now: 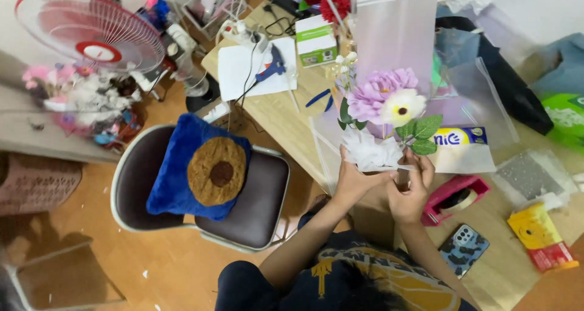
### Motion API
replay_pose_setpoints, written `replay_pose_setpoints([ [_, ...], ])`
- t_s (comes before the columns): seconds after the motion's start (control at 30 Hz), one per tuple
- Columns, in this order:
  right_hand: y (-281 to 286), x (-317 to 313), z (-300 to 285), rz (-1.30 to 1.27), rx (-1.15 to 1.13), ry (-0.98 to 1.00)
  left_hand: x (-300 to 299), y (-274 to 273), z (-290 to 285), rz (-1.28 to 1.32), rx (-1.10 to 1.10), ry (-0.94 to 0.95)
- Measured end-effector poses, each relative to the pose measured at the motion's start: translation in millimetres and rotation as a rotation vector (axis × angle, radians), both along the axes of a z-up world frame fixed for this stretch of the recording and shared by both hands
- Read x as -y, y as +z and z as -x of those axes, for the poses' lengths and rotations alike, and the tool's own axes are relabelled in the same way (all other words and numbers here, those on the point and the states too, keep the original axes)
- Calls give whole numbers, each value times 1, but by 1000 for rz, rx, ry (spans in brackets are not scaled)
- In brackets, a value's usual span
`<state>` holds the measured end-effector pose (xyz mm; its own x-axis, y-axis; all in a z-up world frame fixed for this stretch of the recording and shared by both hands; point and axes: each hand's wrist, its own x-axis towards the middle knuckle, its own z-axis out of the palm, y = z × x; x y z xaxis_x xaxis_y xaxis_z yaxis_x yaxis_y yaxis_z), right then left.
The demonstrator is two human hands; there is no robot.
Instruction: The person wraps a bouquet of artificial flowers in a sheet of translucent purple paper. They fold the paper around the stems and secure it with tape, then adjust the arrangement and the wrapping.
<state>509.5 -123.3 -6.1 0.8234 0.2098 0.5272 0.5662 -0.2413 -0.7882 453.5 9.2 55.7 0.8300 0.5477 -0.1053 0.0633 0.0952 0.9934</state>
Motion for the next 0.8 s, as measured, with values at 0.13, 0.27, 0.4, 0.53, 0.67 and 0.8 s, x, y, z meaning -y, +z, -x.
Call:
replay_pose_setpoints([
  [0.13,-2,-16,-1,81,74,-166,-22,40,-19,2,-48,-136],
  [0.27,18,-50,8,42,30,-282,-47,28,-41,107,-153,-251],
  [0.4,37,-79,13,-82,-80,-198,-75,-58,-68,195,-272,-451],
  [0.53,36,-74,17,-133,-76,-152,-101,-61,-79,176,-308,-581],
  [0.67,12,-33,32,-215,-216,-504,-120,-63,-88,146,-363,-718],
  [0.8,-67,63,54,-398,-562,-1080,-122,-68,-90,119,-406,-845],
])
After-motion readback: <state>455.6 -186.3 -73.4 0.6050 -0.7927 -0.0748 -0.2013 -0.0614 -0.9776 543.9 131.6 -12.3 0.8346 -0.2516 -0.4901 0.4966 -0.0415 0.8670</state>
